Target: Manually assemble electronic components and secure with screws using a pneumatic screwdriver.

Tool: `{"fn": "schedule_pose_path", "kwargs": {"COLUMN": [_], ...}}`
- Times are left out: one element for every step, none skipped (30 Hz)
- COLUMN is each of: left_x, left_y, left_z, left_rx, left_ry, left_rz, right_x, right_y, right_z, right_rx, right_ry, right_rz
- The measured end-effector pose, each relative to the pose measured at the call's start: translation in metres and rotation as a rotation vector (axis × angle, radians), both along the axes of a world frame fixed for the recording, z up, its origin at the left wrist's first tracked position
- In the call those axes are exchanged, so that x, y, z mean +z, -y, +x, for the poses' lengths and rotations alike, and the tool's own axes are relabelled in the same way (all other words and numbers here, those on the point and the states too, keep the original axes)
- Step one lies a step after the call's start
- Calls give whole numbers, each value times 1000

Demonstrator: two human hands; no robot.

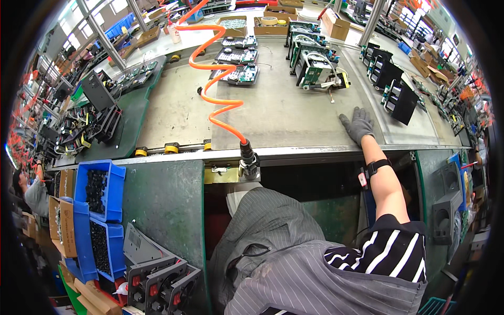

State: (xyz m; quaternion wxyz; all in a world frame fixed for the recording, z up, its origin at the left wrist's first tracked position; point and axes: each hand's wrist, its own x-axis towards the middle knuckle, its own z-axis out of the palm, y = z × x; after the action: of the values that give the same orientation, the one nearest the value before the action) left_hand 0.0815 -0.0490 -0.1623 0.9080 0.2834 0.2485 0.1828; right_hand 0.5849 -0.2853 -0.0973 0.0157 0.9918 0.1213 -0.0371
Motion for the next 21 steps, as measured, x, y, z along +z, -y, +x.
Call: {"fn": "schedule_pose_path", "kwargs": {"left_x": [-1,-2,-3,-4,-4,-5,-6,-6,-5,-5,-5,-4,-4,-3,-3,-3,-3,-2,-2,-1,0], "left_y": [0,1,2,3,3,4,4,3,2,1,1,0,0,-1,-2,-2,-3,-3,-3,-5,-6], "left_z": [0,1,2,3,3,3,3,2,0,-1,-2,-3,-4,-5,-5,-6,-7,-9,-10,-12,-14], "left_rx": [-3,-5,-8,-10,-10,-9,-8,-8,-7,-6,-5,-3,-1,-1,0,1,5,10,15,24,34], "left_ry": [-3,-5,-7,-9,-11,-14,-16,-19,-22,-25,-27,-30,-32,-33,-34,-34,-35,-36,-36,-37,-38], "left_rz": [3,6,8,11,15,19,24,31,39,47,55,63,70,78,86,93,101,108,115,125,134], "right_x": [0,-1,-3,-5,-9,-9,-7,-6,-8,-8,-6,-3,-1,-2,-3,-4,-1,-1,-2,-2,-3], "right_y": [-1,-3,-7,-10,-14,-18,-22,-27,-32,-37,-43,-49,-57,-64,-71,-78,-88,-96,-104,-113,-121], "right_z": [-2,-3,-5,-8,-10,-13,-16,-20,-24,-28,-32,-37,-43,-48,-54,-59,-67,-73,-78,-84,-91], "right_rx": [12,10,13,15,18,20,23,25,29,31,38,45,54,55,87,119,137,143,189,239,261], "right_ry": [13,11,16,21,32,29,29,28,36,33,28,23,7,6,8,10,-18,-18,-30,-41,-26], "right_rz": [10,6,14,23,26,24,29,36,51,53,54,54,58,59,75,90,96,96,101,109,94]}}
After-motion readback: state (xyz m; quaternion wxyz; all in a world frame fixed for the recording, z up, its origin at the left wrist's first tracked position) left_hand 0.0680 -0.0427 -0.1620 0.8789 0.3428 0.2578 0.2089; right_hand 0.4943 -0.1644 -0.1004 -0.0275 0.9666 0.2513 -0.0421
